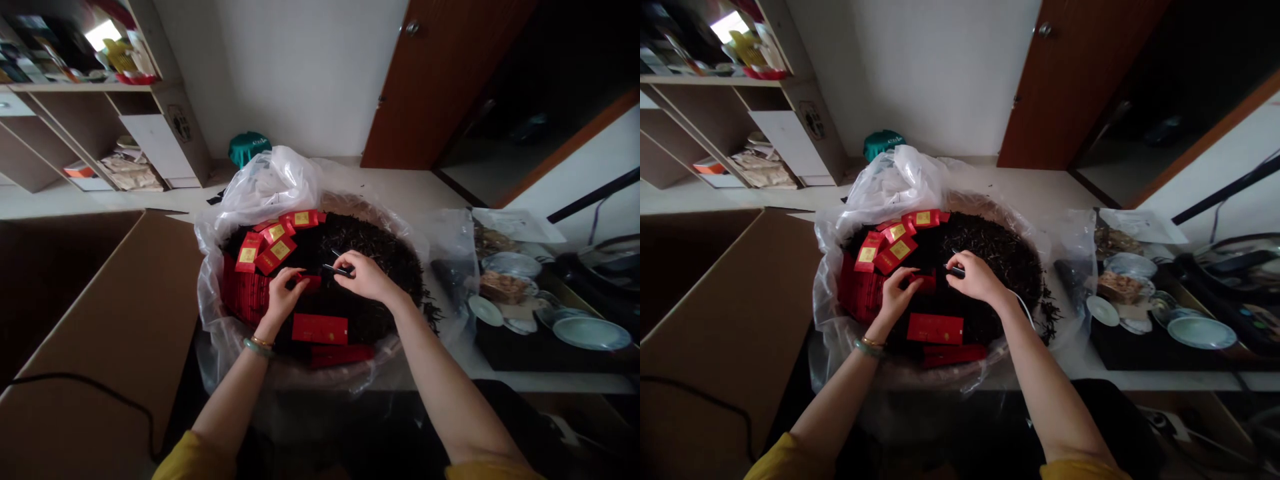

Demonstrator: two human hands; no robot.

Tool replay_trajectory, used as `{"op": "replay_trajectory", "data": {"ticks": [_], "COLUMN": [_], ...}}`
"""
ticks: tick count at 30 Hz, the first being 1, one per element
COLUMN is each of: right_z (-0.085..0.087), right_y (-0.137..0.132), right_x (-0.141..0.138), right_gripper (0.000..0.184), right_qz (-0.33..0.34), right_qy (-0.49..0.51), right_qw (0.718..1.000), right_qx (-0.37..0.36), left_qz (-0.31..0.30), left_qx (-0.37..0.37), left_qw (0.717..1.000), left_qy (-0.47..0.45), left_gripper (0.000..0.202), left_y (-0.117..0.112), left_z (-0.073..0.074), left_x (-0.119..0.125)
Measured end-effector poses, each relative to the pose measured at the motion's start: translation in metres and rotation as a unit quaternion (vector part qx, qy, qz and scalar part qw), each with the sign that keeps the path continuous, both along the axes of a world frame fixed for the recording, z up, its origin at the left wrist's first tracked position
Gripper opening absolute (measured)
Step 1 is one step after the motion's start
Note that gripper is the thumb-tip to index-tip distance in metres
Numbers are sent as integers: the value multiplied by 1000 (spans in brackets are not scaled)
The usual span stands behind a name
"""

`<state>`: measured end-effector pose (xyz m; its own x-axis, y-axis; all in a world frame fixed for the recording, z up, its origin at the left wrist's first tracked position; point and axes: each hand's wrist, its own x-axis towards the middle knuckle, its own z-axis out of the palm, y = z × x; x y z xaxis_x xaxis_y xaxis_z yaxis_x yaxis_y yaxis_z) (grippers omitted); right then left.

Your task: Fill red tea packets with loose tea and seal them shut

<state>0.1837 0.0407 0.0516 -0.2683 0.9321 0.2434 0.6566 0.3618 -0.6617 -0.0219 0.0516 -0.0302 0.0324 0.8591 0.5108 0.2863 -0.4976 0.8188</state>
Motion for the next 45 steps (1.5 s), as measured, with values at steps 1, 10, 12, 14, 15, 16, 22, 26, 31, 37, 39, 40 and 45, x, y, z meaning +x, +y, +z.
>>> {"op": "replay_trajectory", "data": {"ticks": [1,10,12,14,15,16,22,26,31,37,39,40,45], "right_z": [0,-9,-11,-14,-15,-16,-15,-14,-19,-26,-27,-28,-34], "right_y": [-2,7,9,11,11,11,14,14,16,16,14,13,11], "right_x": [-1,-33,-33,-31,-30,-29,-17,-7,-8,-14,-17,-19,-29], "right_gripper": [17,16,16,11,7,5,7,19,24,15,13,12,9], "right_qz": [13,25,30,24,19,17,1,-10,-25,-30,-33,-32,-24], "right_qy": [-15,-79,-41,-2,14,29,117,193,240,174,158,151,114], "right_qw": [1000,994,998,1000,1000,999,993,976,958,977,984,986,993], "right_qx": [20,65,42,17,9,4,-25,-103,-155,-121,-81,-62,-16], "left_qz": [-6,-13,-14,-21,-26,-32,-81,-117,-156,-153,-182,-204,-274], "left_qx": [-23,-138,-140,-144,-148,-153,-178,-207,-275,-299,-319,-335,-430], "left_qw": [1000,983,981,980,979,977,971,959,925,922,908,897,841], "left_qy": [-18,-119,-130,-136,-139,-144,-138,-151,-209,-193,-203,-202,-181], "left_gripper": [18,27,27,27,26,27,29,30,33,32,34,36,48], "left_y": [1,3,3,4,5,6,18,21,21,18,16,15,11], "left_z": [0,0,1,2,3,5,23,29,21,15,16,17,15], "left_x": [0,0,0,-1,-1,-1,5,16,14,11,12,12,14]}}
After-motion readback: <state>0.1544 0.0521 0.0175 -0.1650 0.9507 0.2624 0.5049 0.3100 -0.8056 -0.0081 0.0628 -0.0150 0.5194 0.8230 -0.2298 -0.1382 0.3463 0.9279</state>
